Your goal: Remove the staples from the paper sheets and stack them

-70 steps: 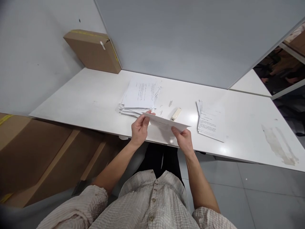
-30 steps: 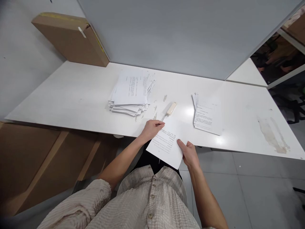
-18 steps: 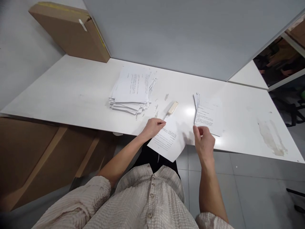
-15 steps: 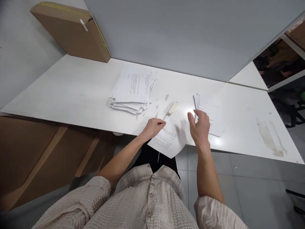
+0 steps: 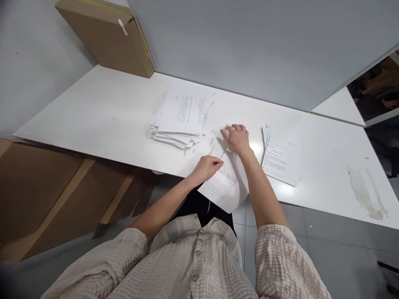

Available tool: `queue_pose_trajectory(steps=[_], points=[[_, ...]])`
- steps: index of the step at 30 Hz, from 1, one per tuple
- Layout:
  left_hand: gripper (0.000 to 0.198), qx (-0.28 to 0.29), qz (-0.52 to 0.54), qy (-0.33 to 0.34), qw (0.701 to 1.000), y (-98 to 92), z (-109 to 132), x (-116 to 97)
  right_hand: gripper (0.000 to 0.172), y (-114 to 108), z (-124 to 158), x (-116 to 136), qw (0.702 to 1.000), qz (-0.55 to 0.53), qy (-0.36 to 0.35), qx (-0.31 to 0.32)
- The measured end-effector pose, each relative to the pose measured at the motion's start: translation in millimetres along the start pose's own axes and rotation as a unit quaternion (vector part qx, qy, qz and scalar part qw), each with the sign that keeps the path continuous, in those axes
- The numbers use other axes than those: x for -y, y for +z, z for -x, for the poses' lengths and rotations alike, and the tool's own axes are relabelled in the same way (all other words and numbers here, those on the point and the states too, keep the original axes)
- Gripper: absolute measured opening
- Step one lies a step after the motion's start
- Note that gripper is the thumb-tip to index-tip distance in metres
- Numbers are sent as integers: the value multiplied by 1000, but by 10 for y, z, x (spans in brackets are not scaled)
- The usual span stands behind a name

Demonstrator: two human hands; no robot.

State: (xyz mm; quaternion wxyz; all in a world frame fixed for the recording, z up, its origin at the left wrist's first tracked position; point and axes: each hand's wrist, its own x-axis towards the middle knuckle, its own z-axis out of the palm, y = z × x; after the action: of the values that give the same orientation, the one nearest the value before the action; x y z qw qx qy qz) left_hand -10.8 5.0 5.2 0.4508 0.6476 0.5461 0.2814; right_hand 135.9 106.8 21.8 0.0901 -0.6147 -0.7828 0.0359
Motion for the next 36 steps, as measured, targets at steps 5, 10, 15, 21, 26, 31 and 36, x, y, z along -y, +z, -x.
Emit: queue_pose_trajectory(steps=[5, 10, 15, 21, 26, 31, 36], points=[[21, -3, 7, 12, 1000, 2, -8, 23, 49, 5, 4, 14, 999, 21, -6, 28], [21, -1, 6, 13, 1000, 1, -8, 36, 47, 51, 20, 37, 999, 43, -9, 25], [19, -2, 15, 13, 1000, -10, -11, 22, 50, 96, 48, 70, 997, 75, -19, -12], [19, -2, 23, 9, 1000, -2, -9, 17, 48, 101, 49, 89, 994, 97, -34, -36], [20, -4, 16, 22, 1000, -3, 15, -8, 49, 74, -8, 61, 998, 61, -13, 6], [20, -2, 21, 10, 1000, -22, 46, -41, 48, -73, -75, -8, 999, -54, 10, 2], [19, 8, 56, -7, 998, -101, 263, -30, 50, -408, 535, -117, 945, -251, 122, -170]])
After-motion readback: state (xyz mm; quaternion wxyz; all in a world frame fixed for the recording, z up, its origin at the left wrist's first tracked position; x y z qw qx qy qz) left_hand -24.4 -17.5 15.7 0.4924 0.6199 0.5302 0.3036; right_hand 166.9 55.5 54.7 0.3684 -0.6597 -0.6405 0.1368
